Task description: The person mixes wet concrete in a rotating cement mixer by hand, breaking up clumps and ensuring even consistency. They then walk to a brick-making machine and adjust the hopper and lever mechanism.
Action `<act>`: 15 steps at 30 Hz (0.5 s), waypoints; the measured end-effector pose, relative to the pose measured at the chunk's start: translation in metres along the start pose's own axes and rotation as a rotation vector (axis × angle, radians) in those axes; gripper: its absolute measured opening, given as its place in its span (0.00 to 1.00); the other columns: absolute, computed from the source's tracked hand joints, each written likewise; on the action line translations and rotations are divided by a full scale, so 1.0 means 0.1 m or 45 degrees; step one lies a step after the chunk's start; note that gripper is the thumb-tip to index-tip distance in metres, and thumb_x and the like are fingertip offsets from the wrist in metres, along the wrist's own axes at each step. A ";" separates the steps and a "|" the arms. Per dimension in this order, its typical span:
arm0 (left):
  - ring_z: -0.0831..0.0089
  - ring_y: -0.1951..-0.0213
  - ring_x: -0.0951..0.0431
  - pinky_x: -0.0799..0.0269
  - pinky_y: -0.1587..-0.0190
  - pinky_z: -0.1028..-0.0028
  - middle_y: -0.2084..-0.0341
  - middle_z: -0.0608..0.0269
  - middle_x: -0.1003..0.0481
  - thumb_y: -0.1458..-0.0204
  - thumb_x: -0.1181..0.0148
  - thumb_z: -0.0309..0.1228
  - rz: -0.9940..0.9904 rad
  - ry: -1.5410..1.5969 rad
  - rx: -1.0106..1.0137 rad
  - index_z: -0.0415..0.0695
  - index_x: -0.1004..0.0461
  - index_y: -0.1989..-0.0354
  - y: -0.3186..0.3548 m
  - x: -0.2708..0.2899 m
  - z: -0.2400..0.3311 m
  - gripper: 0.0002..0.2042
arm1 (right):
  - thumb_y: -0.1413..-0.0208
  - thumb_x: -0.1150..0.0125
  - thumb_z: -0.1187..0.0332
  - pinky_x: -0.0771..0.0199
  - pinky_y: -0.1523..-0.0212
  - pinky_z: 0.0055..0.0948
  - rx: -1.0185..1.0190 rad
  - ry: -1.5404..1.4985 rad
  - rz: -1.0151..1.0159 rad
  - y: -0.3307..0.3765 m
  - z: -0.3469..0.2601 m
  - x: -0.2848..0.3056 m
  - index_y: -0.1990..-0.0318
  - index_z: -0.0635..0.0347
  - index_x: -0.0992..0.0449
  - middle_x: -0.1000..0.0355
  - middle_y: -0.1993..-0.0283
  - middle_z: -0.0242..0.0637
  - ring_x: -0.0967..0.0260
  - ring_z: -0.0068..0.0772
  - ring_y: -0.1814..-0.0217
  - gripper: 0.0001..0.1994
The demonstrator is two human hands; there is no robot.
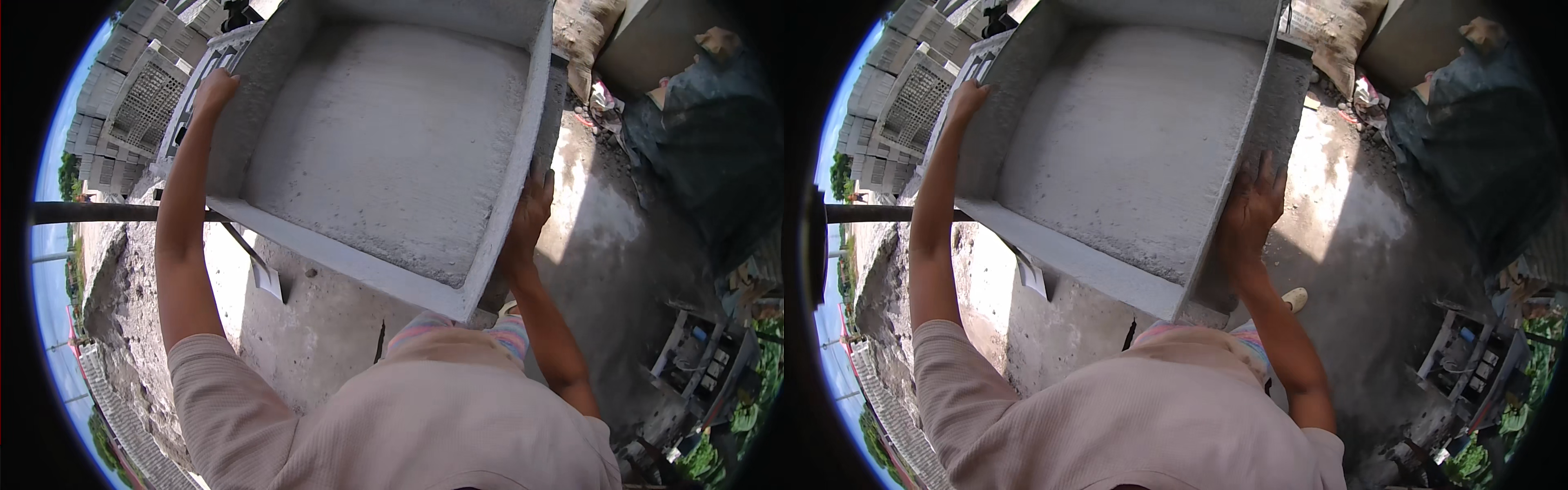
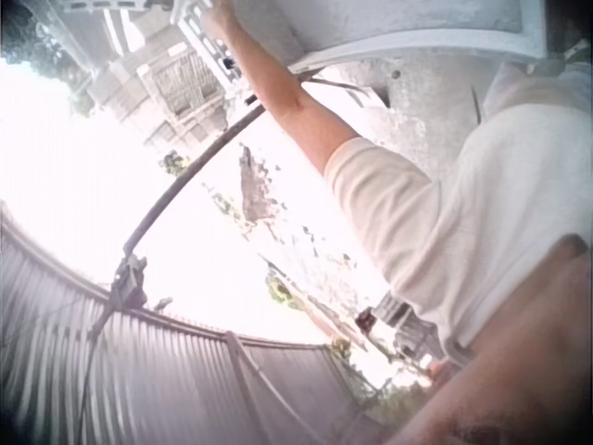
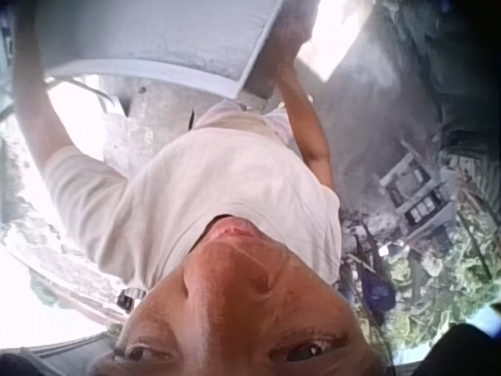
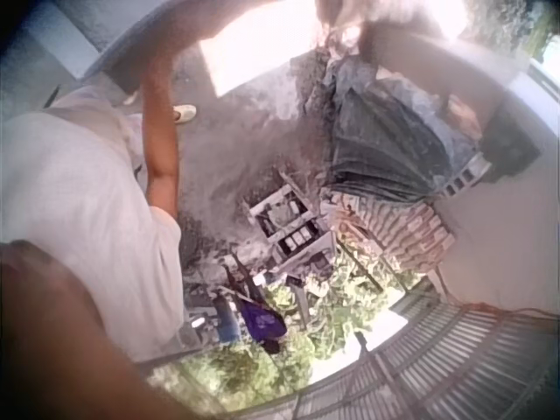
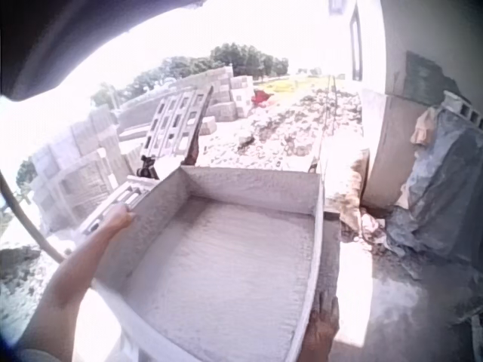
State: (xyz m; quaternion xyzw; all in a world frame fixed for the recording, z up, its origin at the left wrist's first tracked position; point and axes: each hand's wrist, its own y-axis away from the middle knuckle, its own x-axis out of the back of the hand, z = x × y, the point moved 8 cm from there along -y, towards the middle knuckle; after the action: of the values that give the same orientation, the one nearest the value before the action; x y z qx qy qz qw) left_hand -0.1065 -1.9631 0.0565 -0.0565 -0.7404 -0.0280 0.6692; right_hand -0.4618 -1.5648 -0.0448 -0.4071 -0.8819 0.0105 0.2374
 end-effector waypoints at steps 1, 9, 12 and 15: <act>0.56 0.59 0.29 0.36 0.57 0.63 0.65 0.47 0.28 0.57 0.47 0.46 0.026 -0.024 0.039 0.38 0.29 0.62 0.04 0.04 -0.15 0.22 | 0.40 0.73 0.57 0.58 0.39 0.40 0.035 0.167 -0.002 0.00 -0.02 -0.10 0.44 0.64 0.44 0.52 0.40 0.51 0.63 0.50 0.35 0.24; 0.54 0.52 0.35 0.40 0.51 0.63 0.56 0.47 0.34 0.53 0.50 0.47 0.145 0.149 -0.143 0.38 0.36 0.53 1.01 0.14 -0.41 0.26 | 0.42 0.68 0.54 0.64 0.40 0.46 0.107 0.240 -0.009 -0.01 -0.11 -0.12 0.59 0.55 0.26 0.46 0.42 0.49 0.60 0.56 0.37 0.22; 0.55 0.51 0.36 0.42 0.50 0.63 0.56 0.48 0.34 0.52 0.50 0.47 0.240 0.202 -0.186 0.38 0.36 0.53 1.42 0.00 -0.22 0.26 | 0.43 0.69 0.52 0.64 0.40 0.46 0.111 0.300 -0.051 -0.06 -0.05 -0.10 0.58 0.55 0.26 0.46 0.42 0.50 0.60 0.56 0.37 0.23; 0.56 0.51 0.36 0.42 0.49 0.64 0.56 0.49 0.34 0.53 0.49 0.47 0.283 0.347 -0.087 0.39 0.35 0.53 1.47 -0.09 -0.36 0.25 | 0.43 0.68 0.51 0.63 0.40 0.45 0.067 0.184 -0.089 -0.06 -0.03 -0.04 0.58 0.60 0.28 0.45 0.44 0.51 0.58 0.55 0.38 0.25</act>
State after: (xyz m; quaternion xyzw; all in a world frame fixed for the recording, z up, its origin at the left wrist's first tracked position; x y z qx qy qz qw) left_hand -0.0524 -1.8223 0.0465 -0.1564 -0.6306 0.0138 0.7601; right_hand -0.4627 -1.5723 -0.0426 -0.3694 -0.8756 -0.0041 0.3112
